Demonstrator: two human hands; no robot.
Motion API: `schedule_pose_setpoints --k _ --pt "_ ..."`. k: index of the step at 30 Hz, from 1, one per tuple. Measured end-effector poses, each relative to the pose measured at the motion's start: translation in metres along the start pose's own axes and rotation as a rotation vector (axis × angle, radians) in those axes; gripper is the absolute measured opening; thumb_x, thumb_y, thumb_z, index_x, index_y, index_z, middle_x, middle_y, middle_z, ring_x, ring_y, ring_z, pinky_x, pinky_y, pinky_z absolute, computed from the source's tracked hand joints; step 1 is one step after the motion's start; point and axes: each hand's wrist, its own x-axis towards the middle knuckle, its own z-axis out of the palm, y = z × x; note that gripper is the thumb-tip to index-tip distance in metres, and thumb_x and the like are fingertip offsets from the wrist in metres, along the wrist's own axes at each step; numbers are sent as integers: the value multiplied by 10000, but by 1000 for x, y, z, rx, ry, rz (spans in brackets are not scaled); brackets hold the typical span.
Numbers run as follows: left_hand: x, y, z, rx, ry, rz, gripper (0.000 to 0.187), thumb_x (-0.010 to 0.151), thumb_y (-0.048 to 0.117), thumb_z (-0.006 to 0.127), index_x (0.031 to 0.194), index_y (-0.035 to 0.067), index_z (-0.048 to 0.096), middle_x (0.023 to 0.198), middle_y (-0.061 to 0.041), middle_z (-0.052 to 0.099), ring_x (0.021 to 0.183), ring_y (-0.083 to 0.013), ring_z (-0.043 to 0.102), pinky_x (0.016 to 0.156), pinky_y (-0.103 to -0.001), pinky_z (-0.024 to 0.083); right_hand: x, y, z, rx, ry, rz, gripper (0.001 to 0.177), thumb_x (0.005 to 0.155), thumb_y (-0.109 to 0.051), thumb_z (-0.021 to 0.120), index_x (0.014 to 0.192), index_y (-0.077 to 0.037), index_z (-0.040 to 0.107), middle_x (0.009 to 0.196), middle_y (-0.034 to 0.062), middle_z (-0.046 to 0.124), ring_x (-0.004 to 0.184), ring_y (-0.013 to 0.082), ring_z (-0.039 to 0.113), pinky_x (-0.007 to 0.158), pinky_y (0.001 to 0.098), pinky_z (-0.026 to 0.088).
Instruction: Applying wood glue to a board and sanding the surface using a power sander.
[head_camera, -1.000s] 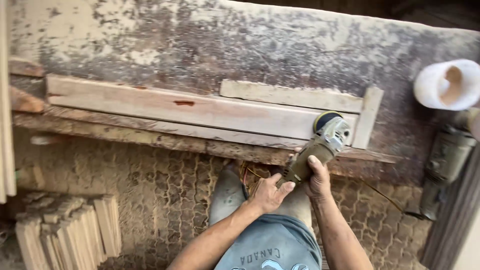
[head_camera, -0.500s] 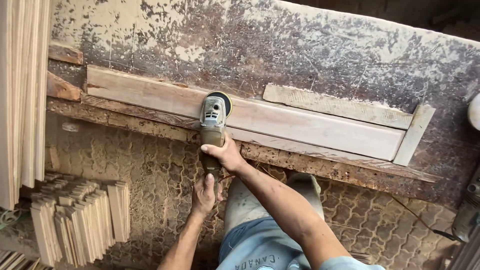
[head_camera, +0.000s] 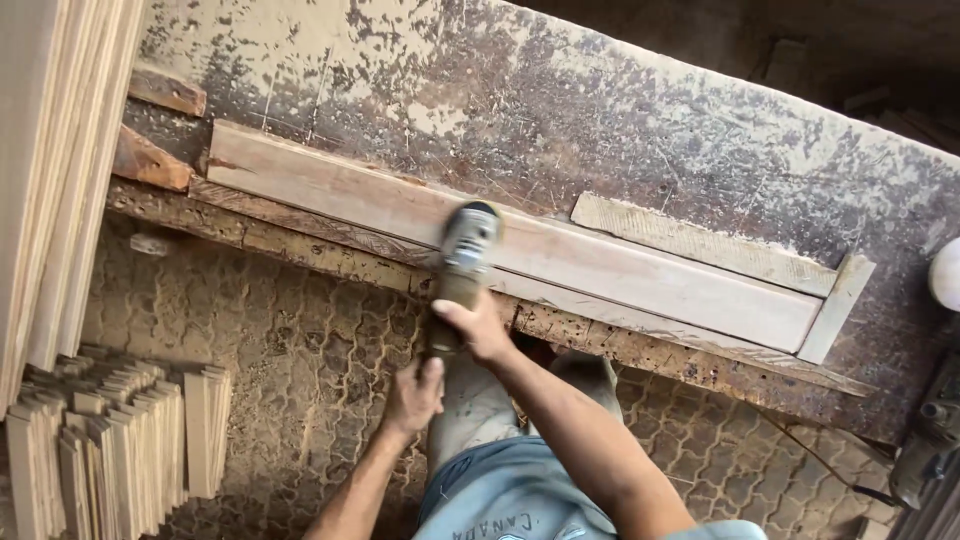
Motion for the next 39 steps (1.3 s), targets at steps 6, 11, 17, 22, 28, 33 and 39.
schedule_pose_setpoints --k 6,11,17,22,28,33,39 --pt "-11 12 -16 -131 163 -100 700 900 736 377 955 83 624 587 -20 608 465 -146 620 439 -333 555 23 10 30 -78 -69 22 605 799 -328 806 1227 -20 509 1004 92 670 877 185 676 792 347 596" --pt "-7 -2 53 -118 37 -78 712 957 680 433 865 4 638 609 -38 620 471 -170 612 465 -332 510 -45 6 -55 19 82 -81 549 853 -272 815 1248 -1 545 1049 78 650 933 160 624 825 333 564" --pt "3 64 196 319 -179 311 608 1003 600 496 892 39 702 670 -58 673 624 -166 652 601 -328 521 -162 1 -211 84 326 -218 351 928 -291 703 1106 7 656 1009 87 696 899 203 674 801 359 576" --pt "11 141 292 561 -480 195 757 886 733 520 1030 24 742 1031 -276 715 1007 -432 689 843 -511 544 -227 2 -320 566 549 -211 538 960 -403 606 1302 14 617 1184 148 690 1046 271 667 950 436 536" --pt "12 130 214 466 -444 227 811 884 767 495 1003 -3 722 927 -266 730 942 -424 711 822 -499 549 -182 20 -273 521 513 -214 497 968 -395 625 1285 -14 584 1156 138 675 1025 283 666 933 456 540" --pt "13 89 74 309 -251 174 812 880 766 489 982 -11 698 821 -224 706 827 -364 712 730 -486 540 -89 20 -126 323 390 -169 477 928 -343 656 1246 6 584 1087 155 676 952 281 673 850 432 564" --pt "30 -9 -98 176 2 173 797 920 777 455 919 15 689 784 -165 713 756 -305 710 678 -450 557 28 46 56 103 174 -76 424 907 -309 684 1149 27 595 993 150 678 860 249 669 757 385 573"
